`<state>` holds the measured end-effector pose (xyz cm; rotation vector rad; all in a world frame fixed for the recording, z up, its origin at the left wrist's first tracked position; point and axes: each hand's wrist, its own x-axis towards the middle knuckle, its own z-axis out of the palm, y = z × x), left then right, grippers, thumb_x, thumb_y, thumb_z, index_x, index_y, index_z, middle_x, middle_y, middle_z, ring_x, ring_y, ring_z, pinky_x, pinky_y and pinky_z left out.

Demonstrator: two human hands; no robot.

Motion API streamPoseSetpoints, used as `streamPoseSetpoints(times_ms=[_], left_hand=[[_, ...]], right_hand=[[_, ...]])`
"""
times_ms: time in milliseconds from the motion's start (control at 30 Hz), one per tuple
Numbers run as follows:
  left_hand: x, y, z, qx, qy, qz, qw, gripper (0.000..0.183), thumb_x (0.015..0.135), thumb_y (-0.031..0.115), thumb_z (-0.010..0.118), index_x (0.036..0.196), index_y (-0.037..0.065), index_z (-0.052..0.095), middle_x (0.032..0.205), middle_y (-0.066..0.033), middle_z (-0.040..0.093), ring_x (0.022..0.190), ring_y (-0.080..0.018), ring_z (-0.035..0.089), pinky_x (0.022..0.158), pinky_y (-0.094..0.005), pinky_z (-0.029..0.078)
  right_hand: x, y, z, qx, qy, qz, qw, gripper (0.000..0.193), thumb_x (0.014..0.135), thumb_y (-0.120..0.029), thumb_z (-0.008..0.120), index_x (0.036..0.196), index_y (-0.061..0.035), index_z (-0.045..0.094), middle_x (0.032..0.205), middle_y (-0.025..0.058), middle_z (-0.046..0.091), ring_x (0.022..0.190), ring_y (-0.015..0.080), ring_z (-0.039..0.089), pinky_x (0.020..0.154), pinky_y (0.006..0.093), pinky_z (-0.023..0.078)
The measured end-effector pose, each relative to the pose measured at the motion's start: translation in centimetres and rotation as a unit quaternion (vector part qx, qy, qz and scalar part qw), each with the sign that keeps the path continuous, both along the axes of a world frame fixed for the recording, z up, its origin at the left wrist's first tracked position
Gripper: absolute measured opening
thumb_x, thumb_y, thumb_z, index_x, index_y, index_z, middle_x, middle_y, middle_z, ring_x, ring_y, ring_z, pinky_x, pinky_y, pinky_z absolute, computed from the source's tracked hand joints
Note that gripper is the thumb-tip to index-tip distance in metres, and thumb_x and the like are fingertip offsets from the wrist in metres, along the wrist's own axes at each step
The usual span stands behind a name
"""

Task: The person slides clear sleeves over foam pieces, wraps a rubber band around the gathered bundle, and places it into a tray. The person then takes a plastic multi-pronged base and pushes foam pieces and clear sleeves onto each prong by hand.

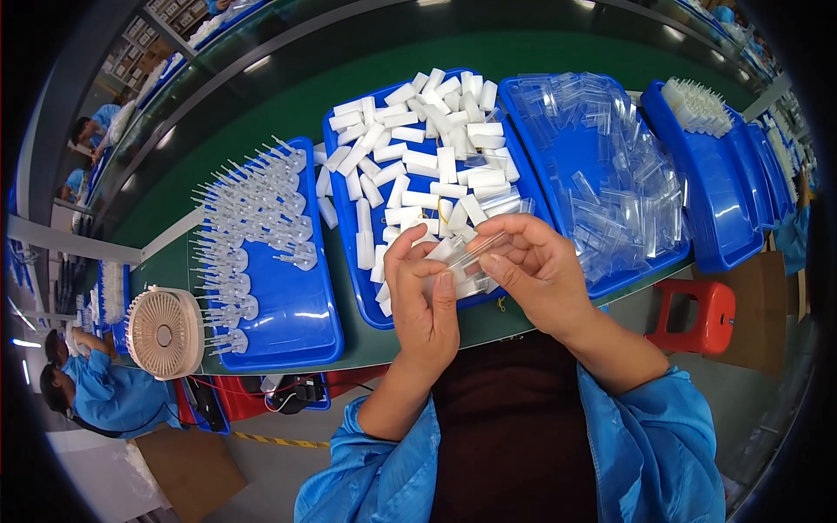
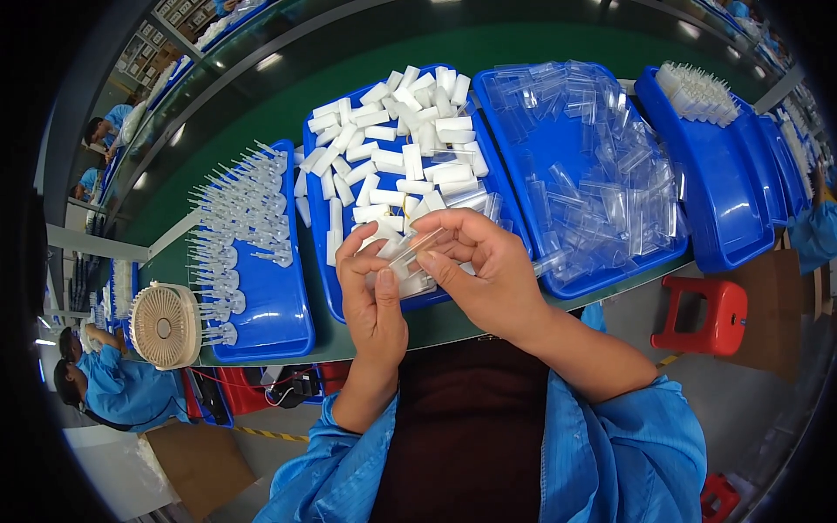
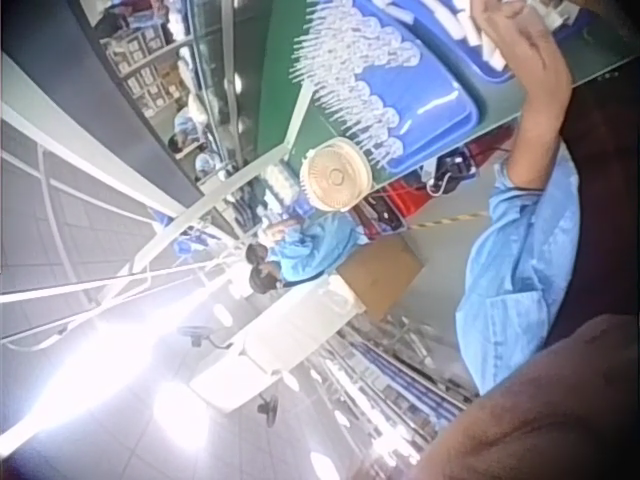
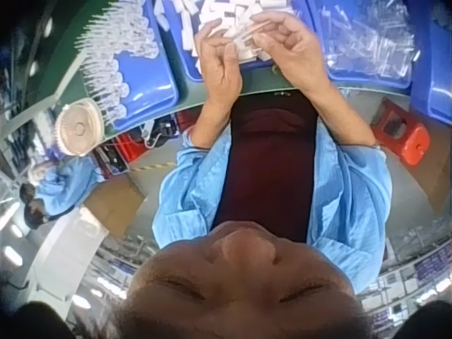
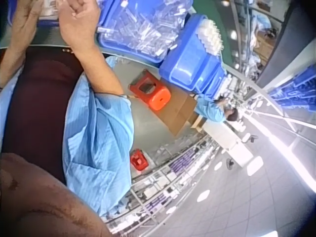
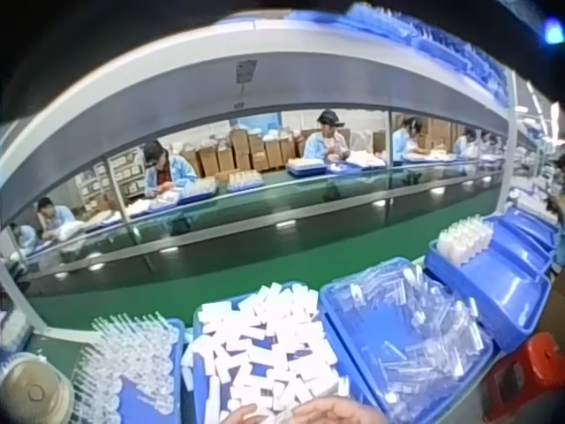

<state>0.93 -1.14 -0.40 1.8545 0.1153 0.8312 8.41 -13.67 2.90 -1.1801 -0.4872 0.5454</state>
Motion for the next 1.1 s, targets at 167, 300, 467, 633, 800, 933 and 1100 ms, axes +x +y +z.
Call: streamPoseSetpoints(times_ms=[167,300,467,633,800,933,1100], left_hand=[[-0.1,0.1,-0.2,-0.005,0.017,0.010,1.000,0.010,0.092,0.013,0.046,0.093,0.003,0.048,0.122,-0.0203,0.043,0.098,-0.0248,0.050,0.085,-0.0338,0.040],[-0.2,0.2,-0.6,-0.029,0.030,0.000,0.999,0.010,0.093,0.012,0.044,0.094,0.003,0.047,0.121,-0.0198,0.044,0.097,-0.0237,0.050,0.084,-0.0328,0.040],[-0.3,0.0,-0.3,-0.049,0.031,-0.024,0.998,0.013,0.095,0.014,0.039,0.094,0.003,0.046,0.124,-0.0166,0.044,0.106,-0.0217,0.047,0.092,-0.0326,0.037],[-0.4,0.0,-0.7,-0.009,-0.029,-0.049,0.998,0.022,0.094,0.020,0.043,0.105,0.001,0.042,0.125,-0.0227,0.038,0.105,-0.0274,0.046,0.094,-0.0384,0.036],[-0.2,-0.2,-1.6,0.027,-0.067,-0.025,0.997,0.049,0.093,0.035,0.043,0.125,0.001,0.028,0.129,-0.0249,0.032,0.110,-0.0297,0.043,0.094,-0.0402,0.034],[-0.3,-0.3,-1.8,0.029,-0.089,-0.022,0.995,0.076,0.088,0.053,0.045,0.136,0.003,0.015,0.132,-0.0270,0.029,0.114,-0.0323,0.041,0.092,-0.0399,0.036],[-0.1,-0.6,-2.7,0.040,-0.147,-0.038,0.988,0.096,0.079,0.069,0.044,0.140,0.005,0.006,0.135,-0.0285,0.025,0.119,-0.0358,0.037,0.091,-0.0404,0.037]], right_hand=[[0.3,0.1,0.0,-0.029,-0.008,0.006,1.000,0.027,0.085,-0.002,0.059,0.110,0.0026,0.054,0.091,0.0072,0.060,0.089,0.0108,0.059,0.075,0.0217,0.048],[0.9,-0.3,1.1,-0.131,-0.103,-0.003,0.986,0.024,0.082,-0.003,0.063,0.105,0.0018,0.060,0.089,0.0072,0.063,0.086,0.0103,0.060,0.073,0.0217,0.048],[2.1,-0.9,0.6,-0.152,-0.235,-0.026,0.960,0.019,0.080,-0.005,0.066,0.097,0.0008,0.065,0.092,0.0088,0.065,0.084,0.0112,0.060,0.072,0.0224,0.048],[1.5,-0.9,0.5,-0.121,-0.068,-0.022,0.990,0.019,0.078,-0.006,0.068,0.096,-0.0010,0.065,0.090,0.0073,0.065,0.086,0.0133,0.061,0.077,0.0254,0.047],[0.8,-0.6,0.6,-0.077,-0.116,-0.071,0.988,0.024,0.074,-0.007,0.072,0.096,-0.0019,0.064,0.089,0.0074,0.066,0.087,0.0141,0.061,0.078,0.0261,0.047],[0.5,-0.5,0.5,-0.137,-0.179,-0.049,0.973,0.028,0.071,-0.009,0.075,0.095,-0.0036,0.061,0.088,0.0061,0.065,0.088,0.0141,0.061,0.080,0.0262,0.043],[-0.5,0.1,0.3,-0.178,-0.227,-0.056,0.956,0.018,0.069,-0.015,0.076,0.081,-0.0069,0.066,0.080,0.0028,0.067,0.073,0.0150,0.060,0.074,0.0267,0.040]])
